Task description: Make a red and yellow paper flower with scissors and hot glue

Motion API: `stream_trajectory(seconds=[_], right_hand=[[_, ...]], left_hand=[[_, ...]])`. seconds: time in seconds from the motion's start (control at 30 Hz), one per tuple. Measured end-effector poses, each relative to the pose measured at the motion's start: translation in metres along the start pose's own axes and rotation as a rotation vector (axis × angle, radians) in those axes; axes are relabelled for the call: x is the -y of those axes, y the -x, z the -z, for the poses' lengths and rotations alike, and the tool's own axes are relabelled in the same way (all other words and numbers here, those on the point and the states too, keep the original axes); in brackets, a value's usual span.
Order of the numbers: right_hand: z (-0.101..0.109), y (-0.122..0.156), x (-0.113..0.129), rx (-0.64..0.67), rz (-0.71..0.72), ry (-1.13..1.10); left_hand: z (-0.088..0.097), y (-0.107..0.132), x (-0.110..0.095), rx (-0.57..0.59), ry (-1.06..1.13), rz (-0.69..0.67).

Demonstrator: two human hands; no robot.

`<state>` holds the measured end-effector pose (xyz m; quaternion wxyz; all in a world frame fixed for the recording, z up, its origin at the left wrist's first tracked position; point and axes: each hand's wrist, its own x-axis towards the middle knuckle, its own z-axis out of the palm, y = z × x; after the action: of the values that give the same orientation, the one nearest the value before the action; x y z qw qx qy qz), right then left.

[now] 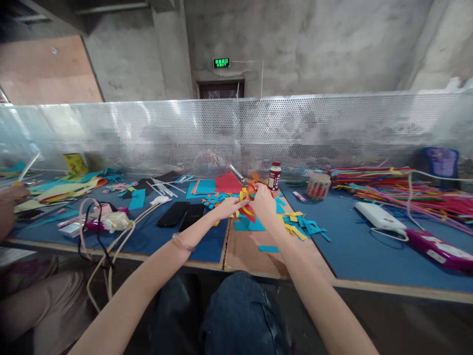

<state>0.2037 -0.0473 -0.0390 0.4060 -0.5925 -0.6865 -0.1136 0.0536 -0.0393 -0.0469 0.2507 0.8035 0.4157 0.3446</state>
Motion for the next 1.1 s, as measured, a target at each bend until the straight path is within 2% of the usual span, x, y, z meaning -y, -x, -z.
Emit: stream_trajectory(seconds=[0.3, 0.53, 0.73, 0.97, 1.1], right_hand=[[-0.002, 0.003, -0.013, 0.102, -0.147, 0.089], [0.004, 0.004, -0.013, 0.135, -0.118, 0.159], [0.010, 0.004, -0.011, 0.148, -0.115, 0.185], [0.021, 0.001, -0.017, 0.143, -0.034, 0.195], [0.019, 0.001, -0.020, 0.113, 0.012, 0.157]], left_hand=[[-0.002, 0.000, -0.010, -0.017, -0.111, -0.111], [-0.001, 0.003, -0.014, -0.014, -0.238, -0.176], [0.000, 0.002, -0.012, -0.062, -0.356, -0.154], [0.015, 0.007, -0.015, -0.067, -0.429, -0.151], [0.019, 0.009, -0.017, -0.067, -0.428, -0.170]])
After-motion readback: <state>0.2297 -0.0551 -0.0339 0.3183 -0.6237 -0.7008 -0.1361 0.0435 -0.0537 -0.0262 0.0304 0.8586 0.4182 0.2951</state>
